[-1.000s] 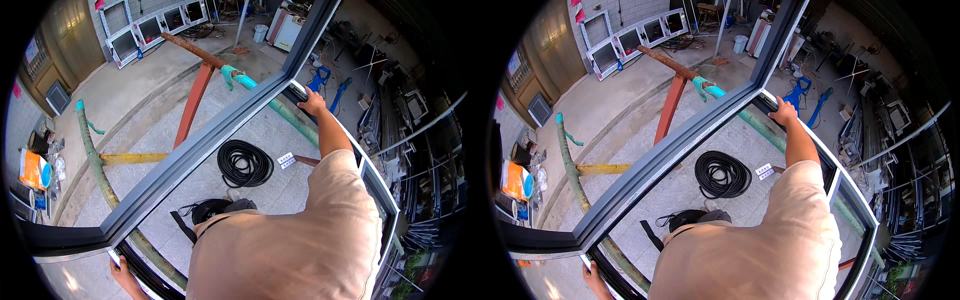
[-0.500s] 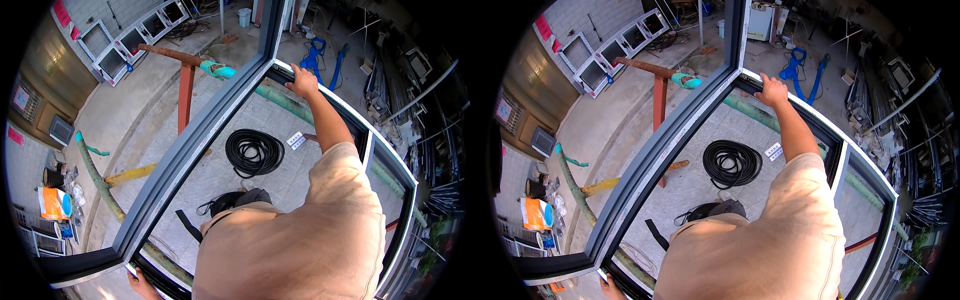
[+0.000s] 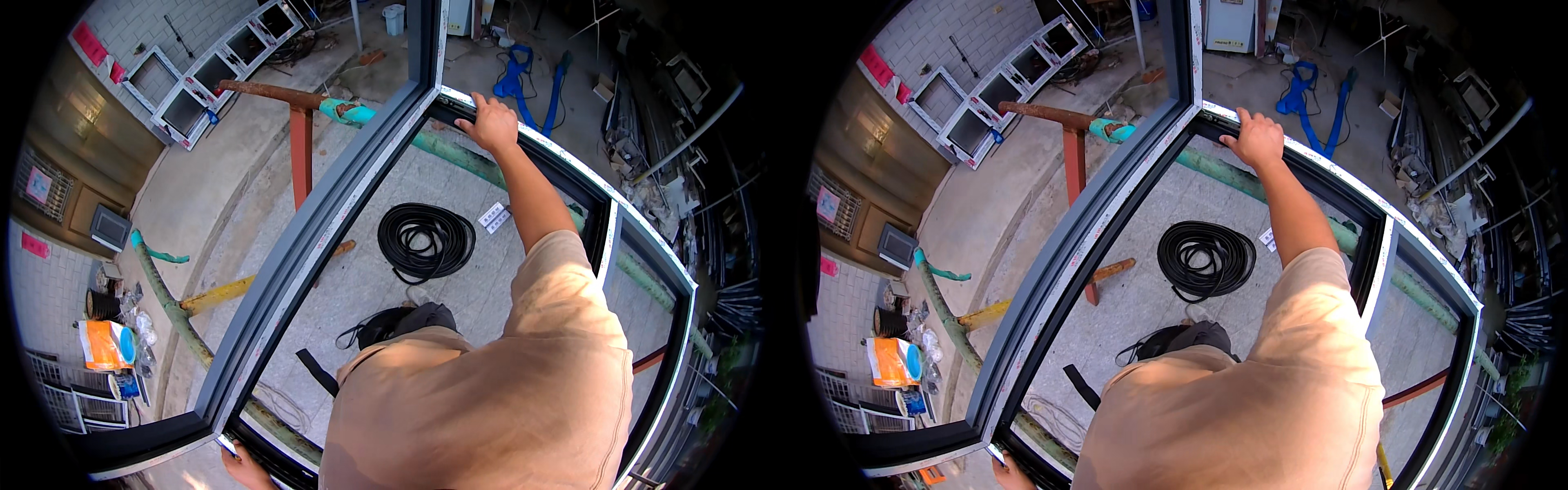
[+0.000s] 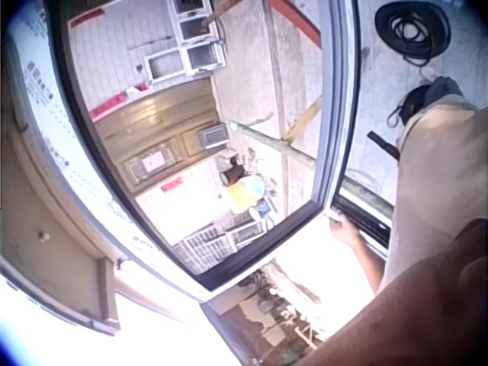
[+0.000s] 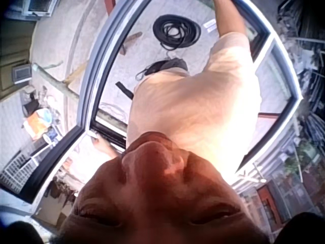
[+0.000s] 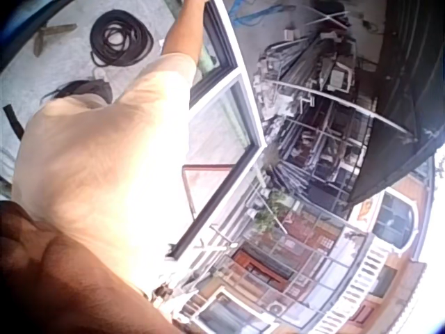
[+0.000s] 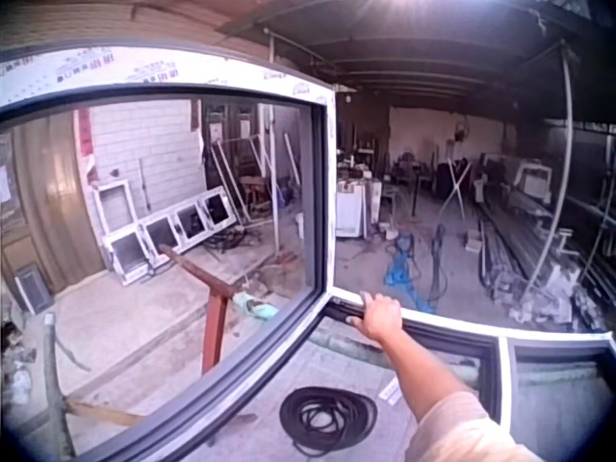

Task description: The person assembles a metal window frame by aligning the corner sections and using a screwdriver to tighten screws into a bracket.

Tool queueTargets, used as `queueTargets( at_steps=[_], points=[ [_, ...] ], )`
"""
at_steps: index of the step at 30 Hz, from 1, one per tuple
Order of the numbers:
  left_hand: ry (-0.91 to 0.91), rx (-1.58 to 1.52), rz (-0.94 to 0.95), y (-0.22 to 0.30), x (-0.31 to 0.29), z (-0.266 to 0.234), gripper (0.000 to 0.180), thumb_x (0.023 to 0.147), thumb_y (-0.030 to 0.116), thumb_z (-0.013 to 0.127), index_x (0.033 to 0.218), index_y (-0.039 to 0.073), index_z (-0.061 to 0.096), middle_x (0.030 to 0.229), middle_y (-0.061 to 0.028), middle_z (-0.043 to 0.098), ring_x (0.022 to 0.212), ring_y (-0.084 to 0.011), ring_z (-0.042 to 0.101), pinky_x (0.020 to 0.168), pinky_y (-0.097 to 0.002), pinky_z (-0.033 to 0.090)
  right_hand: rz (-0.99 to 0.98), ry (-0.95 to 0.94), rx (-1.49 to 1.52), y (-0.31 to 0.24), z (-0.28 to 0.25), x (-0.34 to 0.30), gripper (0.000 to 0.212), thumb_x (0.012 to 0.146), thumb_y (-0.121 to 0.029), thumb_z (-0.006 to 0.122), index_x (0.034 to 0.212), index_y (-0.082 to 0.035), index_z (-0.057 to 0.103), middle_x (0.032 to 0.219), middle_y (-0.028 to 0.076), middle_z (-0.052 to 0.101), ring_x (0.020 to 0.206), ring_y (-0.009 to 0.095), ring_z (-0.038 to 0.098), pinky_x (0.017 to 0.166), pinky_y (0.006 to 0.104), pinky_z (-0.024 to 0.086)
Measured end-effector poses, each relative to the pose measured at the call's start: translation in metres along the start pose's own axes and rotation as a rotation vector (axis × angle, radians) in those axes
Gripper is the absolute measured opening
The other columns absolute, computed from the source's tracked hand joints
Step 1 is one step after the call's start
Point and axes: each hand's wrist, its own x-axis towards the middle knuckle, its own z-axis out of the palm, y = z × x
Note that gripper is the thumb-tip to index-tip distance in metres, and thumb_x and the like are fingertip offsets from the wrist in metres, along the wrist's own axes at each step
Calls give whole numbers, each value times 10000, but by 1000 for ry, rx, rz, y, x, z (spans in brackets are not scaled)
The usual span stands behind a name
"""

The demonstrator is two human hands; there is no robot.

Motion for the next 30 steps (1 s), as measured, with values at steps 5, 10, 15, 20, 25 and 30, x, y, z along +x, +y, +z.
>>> queueTargets(
  at_steps=[5,10,15,20,25,30],
  points=[
    [7,38,17,14,-5,-1,637,1100,428,717,1423,-121,697,1257,-286,802,1101,-378,754,1010,-485,579,2,41,-28,4,5,-3,790,939,-703,791,1521,-181,675,1239,148,781,1164,358,755,1001,498,569],
    [16,115,0,4,-1,0,649,1093,438,726,1404,-131,705,1252,-296,808,1100,-390,771,1004,-488,586,-8,96,-20,6,12,1,682,1017,-703,694,1449,-177,716,1176,153,793,1109,365,769,957,517,578],
    [28,95,21,-5,1,2,653,1085,436,741,1409,-130,703,1253,-294,809,1098,-388,776,999,-482,593,1,138,6,8,20,4,578,1091,-647,617,1417,-184,732,1145,155,799,1096,372,771,941,528,575],
    [38,94,-3,-3,-1,1,621,1085,405,748,1409,-124,706,1267,-288,810,1117,-389,780,1009,-483,592,16,84,8,3,17,4,582,1099,-648,606,1436,-188,718,1172,156,797,1121,369,767,971,523,567],
    [49,116,31,-2,0,1,616,1098,414,729,1418,-111,707,1282,-290,804,1145,-409,774,1020,-485,588,38,-5,28,3,12,6,602,1110,-649,591,1473,-181,697,1261,175,780,1193,374,751,1015,525,559],
    [47,44,117,-8,0,8,645,1108,452,710,1429,-107,700,1341,-299,778,1207,-409,750,1051,-481,571,57,-167,239,32,15,35,664,1121,-629,579,1563,-139,659,1406,227,742,1294,411,718,1119,526,537]
  ],
)
